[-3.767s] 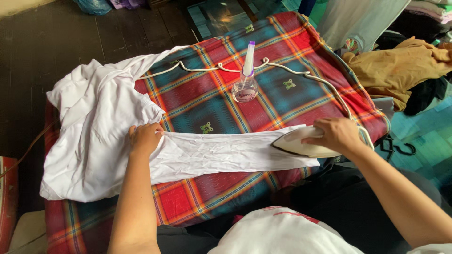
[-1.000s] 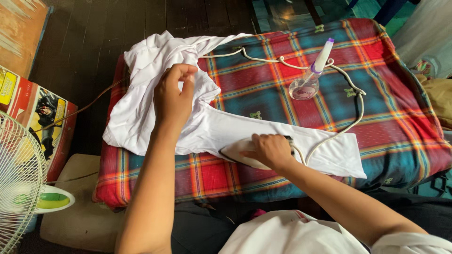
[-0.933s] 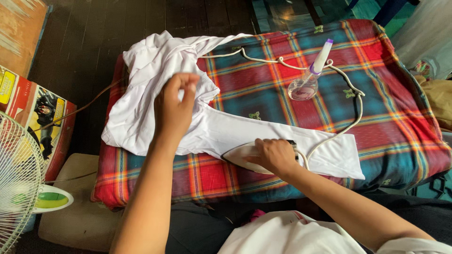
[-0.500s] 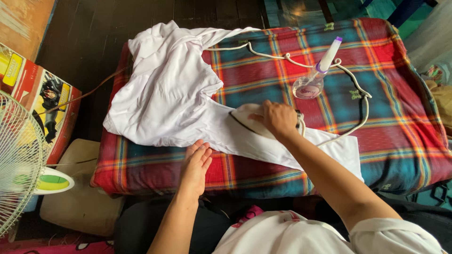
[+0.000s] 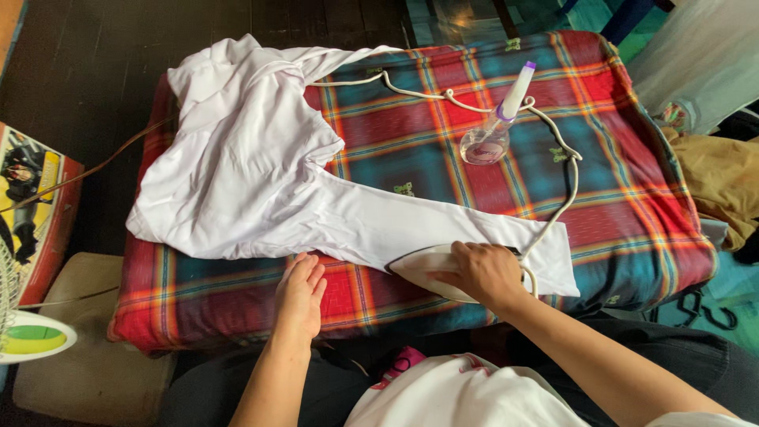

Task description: The person irons a white shirt laid out on a plaid-covered surface. They use an electric iron and a spray bottle, smoothing the body and sleeves of the shirt.

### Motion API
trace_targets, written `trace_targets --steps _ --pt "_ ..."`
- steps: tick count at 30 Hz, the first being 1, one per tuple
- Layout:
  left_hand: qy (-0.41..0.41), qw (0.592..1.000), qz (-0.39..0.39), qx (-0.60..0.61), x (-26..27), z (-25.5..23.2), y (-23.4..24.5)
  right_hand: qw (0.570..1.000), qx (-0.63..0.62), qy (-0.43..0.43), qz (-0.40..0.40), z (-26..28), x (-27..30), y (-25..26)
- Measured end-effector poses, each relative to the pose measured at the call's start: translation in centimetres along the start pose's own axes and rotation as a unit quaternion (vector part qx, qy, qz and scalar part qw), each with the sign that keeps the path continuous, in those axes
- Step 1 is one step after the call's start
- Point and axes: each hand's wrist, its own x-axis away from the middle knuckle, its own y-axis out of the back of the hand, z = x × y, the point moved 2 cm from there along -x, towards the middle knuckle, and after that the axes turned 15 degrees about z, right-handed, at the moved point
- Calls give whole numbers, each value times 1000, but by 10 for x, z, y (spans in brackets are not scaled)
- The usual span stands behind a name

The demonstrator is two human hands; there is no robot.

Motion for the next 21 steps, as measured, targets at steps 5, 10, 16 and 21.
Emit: trace_targets --steps 5,10,16,21 --pt "-8 999 -42 -19 -9 1 3 999 17 -45 0 -25 -7 -1" --pt "-6 998 -54 -7 -22 4 16 992 48 -81 -79 -64 -58 5" --pt "14 999 -45 18 -32 8 28 993 27 -106 -30 -78 -75 8" --pt "6 999 -40 23 -39 9 29 994 32 -92 53 -51 -12 2"
